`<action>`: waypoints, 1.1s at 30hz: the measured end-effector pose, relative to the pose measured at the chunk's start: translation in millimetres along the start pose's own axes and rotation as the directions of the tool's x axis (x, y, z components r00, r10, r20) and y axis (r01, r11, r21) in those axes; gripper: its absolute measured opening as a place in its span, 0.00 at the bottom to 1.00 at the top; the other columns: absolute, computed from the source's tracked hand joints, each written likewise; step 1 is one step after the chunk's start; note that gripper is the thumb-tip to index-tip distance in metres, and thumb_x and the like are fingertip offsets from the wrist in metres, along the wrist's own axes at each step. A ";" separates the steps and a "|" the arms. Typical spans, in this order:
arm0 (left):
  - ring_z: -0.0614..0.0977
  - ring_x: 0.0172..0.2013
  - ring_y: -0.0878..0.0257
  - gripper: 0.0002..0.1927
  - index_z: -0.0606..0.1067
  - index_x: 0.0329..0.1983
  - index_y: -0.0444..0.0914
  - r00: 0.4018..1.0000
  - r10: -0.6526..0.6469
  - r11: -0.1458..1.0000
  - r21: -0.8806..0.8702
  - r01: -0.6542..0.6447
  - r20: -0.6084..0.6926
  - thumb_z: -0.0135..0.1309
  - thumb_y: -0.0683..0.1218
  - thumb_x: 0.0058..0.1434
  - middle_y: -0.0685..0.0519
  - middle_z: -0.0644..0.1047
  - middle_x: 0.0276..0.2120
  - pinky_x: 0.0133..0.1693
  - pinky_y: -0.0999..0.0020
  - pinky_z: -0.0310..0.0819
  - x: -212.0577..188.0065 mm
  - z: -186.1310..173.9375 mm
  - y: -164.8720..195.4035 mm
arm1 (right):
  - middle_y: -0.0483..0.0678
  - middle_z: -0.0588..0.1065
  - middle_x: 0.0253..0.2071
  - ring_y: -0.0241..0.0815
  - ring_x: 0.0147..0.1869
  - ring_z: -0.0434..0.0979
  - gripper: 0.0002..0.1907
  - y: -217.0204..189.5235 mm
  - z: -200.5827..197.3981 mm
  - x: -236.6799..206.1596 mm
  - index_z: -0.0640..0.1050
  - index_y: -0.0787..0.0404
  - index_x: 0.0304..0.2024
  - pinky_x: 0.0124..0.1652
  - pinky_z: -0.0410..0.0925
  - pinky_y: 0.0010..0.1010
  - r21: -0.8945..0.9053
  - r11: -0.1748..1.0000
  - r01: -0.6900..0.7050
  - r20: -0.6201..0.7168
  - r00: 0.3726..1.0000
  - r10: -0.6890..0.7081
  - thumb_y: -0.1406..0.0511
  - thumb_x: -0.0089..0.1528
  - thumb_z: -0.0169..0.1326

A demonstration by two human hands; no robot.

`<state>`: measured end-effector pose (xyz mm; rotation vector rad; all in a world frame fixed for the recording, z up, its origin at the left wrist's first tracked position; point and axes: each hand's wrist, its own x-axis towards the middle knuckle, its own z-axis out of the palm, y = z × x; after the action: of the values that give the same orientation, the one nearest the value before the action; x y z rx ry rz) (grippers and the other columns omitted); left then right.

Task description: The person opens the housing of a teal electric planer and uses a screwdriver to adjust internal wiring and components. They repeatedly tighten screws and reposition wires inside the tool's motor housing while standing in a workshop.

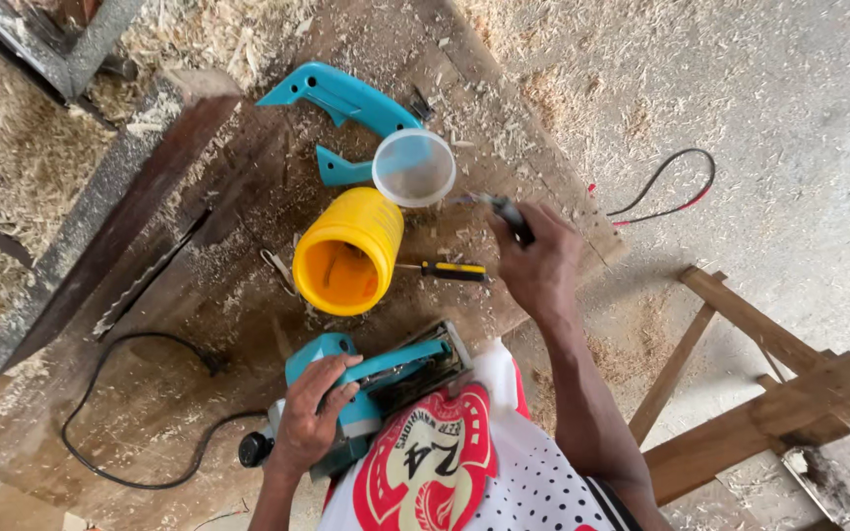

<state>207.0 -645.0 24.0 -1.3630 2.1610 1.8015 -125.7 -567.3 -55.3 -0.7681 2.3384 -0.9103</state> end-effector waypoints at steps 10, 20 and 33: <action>0.81 0.49 0.46 0.15 0.77 0.51 0.33 0.999 0.014 1.000 0.029 -0.013 -0.043 0.58 0.41 0.62 0.45 0.82 0.47 0.54 0.56 0.73 3.9 -2.8 -5.1 | 0.49 0.73 0.30 0.39 0.29 0.72 0.04 -29.4 45.4 38.1 0.78 0.66 0.35 0.28 0.66 0.34 0.068 0.993 0.096 -0.043 0.995 -0.094 0.72 0.60 0.61; 0.81 0.55 0.50 0.18 0.75 0.53 0.31 0.988 0.010 0.914 -0.402 0.053 0.153 0.59 0.43 0.62 0.42 0.80 0.53 0.58 0.57 0.74 26.3 -26.5 16.6 | 0.47 0.74 0.26 0.35 0.24 0.68 0.07 0.5 -1.1 9.2 0.80 0.65 0.32 0.23 0.60 0.32 -0.017 0.999 -0.039 0.061 0.997 0.040 0.68 0.61 0.65; 0.78 0.35 0.67 0.08 0.79 0.50 0.32 0.925 -0.002 0.998 0.057 0.025 -0.381 0.51 0.39 0.74 0.51 0.81 0.40 0.37 0.75 0.67 108.0 -72.3 68.8 | 0.51 0.79 0.41 0.38 0.41 0.78 0.12 5.3 -19.1 -38.6 0.79 0.65 0.55 0.41 0.71 0.31 0.086 0.995 0.051 -0.072 0.996 -0.045 0.71 0.69 0.57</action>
<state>133.6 -770.3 47.2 -1.8387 2.3452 1.5534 -112.0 -530.3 -37.2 -0.7712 2.3313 -1.0693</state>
